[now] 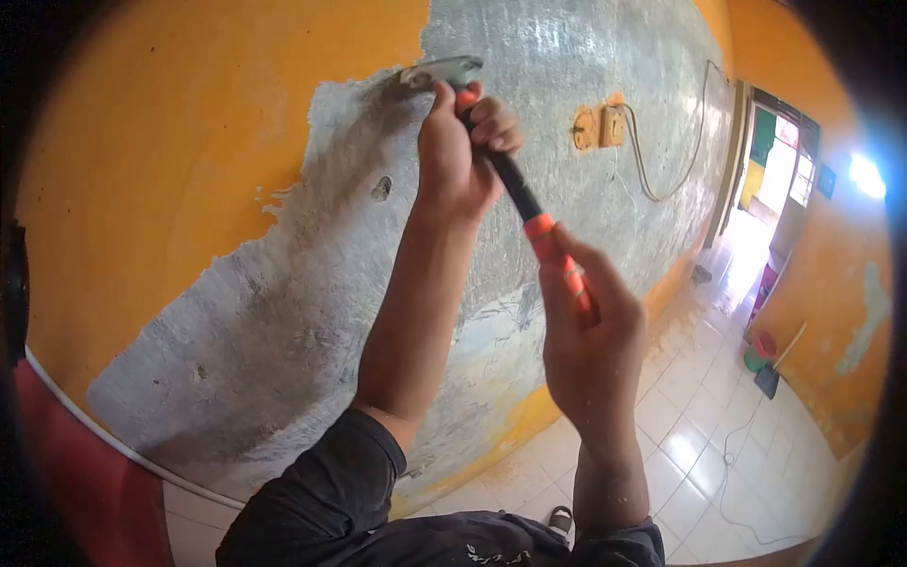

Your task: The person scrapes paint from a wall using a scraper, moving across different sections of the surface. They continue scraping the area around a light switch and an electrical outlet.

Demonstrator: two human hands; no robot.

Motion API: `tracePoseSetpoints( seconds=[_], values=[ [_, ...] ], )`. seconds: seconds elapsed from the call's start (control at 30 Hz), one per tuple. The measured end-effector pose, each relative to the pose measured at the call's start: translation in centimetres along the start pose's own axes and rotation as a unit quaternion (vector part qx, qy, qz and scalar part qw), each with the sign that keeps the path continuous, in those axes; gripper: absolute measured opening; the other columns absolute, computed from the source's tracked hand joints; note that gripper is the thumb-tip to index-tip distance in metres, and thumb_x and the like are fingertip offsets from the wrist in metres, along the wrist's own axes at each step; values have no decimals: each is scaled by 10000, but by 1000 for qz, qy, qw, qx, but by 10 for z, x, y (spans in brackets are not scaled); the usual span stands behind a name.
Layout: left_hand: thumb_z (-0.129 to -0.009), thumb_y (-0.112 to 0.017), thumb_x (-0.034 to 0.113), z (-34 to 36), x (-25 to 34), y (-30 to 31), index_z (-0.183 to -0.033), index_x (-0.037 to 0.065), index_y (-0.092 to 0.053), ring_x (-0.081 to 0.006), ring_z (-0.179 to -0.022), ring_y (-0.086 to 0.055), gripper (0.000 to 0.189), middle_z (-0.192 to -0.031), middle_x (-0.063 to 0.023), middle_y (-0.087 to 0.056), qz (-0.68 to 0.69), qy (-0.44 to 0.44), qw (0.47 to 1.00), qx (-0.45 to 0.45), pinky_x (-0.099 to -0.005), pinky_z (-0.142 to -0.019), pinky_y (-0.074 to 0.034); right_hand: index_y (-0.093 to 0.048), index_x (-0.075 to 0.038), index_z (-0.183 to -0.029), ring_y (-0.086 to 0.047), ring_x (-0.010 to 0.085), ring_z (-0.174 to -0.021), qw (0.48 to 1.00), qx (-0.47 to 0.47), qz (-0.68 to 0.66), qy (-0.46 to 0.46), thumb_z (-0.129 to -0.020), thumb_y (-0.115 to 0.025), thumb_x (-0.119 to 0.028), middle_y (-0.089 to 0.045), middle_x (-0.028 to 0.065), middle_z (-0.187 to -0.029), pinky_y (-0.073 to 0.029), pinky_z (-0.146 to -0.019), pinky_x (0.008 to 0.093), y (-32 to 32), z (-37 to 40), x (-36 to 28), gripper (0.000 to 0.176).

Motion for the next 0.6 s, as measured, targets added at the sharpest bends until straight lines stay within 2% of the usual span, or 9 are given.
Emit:
tracePoseSetpoints(
  seconds=[0.03, 0.1, 0.17, 0.23, 0.27, 0.3, 0.43, 0.5, 0.6],
  values=[
    [-1066, -244, 447, 8, -1, 5, -958, 105, -418, -77, -538, -301, 399, -686, 28, -321, -24, -11, 1000, -4, -252, -514, -298, -649, 0, -1192, -475, 18, -648, 1000, -9, 10, -5, -958, -598, -93, -595, -18, -759, -370, -560, 188, 0, 8, -2, 257],
    [-1062, -274, 447, 23, -7, 10, -952, 112, -405, -83, -531, -299, 376, -657, 40, -306, -22, 15, 997, 72, -253, -509, -294, -643, 24, -1188, -490, 19, -669, 999, 2, -49, 2, -960, -597, -68, -626, -15, -794, -383, -570, 180, -7, 19, 0, 250],
    [-1061, -274, 447, 17, -2, 5, -925, 112, -396, -82, -534, -299, 381, -658, 37, -303, -15, 24, 998, 49, -250, -510, -294, -648, 11, -1184, -501, 11, -685, 1000, 6, -1, 14, -966, -595, -81, -671, 4, -844, -393, -582, 175, -8, 15, -4, 242],
    [-1062, -264, 444, -11, 10, -8, -899, 112, -395, -79, -536, -296, 392, -659, 33, -295, -48, 12, 999, -6, -247, -512, -295, -651, -6, -1187, -469, 2, -653, 998, 17, 44, 36, -970, -598, -98, -649, -3, -801, -365, -554, 180, -10, -4, -16, 241],
    [-1062, -256, 447, -21, 10, -15, -871, 113, -392, -81, -535, -295, 408, -651, 30, -286, -36, 6, 999, -16, -253, -510, -300, -661, -28, -1181, -403, 2, -599, 994, 55, 31, 85, -973, -604, -120, -538, -40, -704, -303, -510, 194, -12, -12, -22, 234],
    [-1061, -256, 449, -27, 10, -21, -870, 111, -387, -89, -537, -300, 410, -641, 27, -277, -16, 8, 1000, 1, -260, -506, -304, -663, -34, -1180, -390, 5, -590, 999, 21, 12, 21, -975, -608, -135, -558, -43, -703, -288, -500, 201, -4, -18, -18, 235],
    [-1054, -270, 477, 5, -4, -4, -921, 102, -388, -83, -515, -288, 415, -646, 37, -275, -80, -15, 996, 43, -257, -498, -298, -644, -32, -1219, -501, 7, -666, 999, 8, 42, 28, -971, -606, -109, -729, 41, -940, -391, -562, 187, -4, 4, -7, 263],
    [-1049, -267, 498, 22, -4, 4, -961, 104, -402, -82, -509, -293, 426, -643, 37, -290, -14, 25, 998, 60, -257, -494, -289, -631, 11, -1216, -600, 31, -785, 1000, -2, 18, 16, -951, -597, -56, -725, 95, -1049, -462, -667, 183, -6, 19, -4, 275],
    [-1055, -264, 479, 6, 4, -2, -935, 109, -411, -82, -519, -282, 416, -645, 38, -283, -27, 15, 999, 26, -255, -504, -291, -636, -7, -1212, -550, 36, -716, 999, 14, 32, 37, -950, -596, -77, -701, 52, -920, -440, -624, 199, -11, 7, -10, 274]
  ],
)
Point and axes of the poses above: each hand's wrist, its own z-axis away from the middle knuckle, its own y-axis out of the back of the hand, x = y × z, the point moved 2 cm from there along -z, towards the middle knuckle
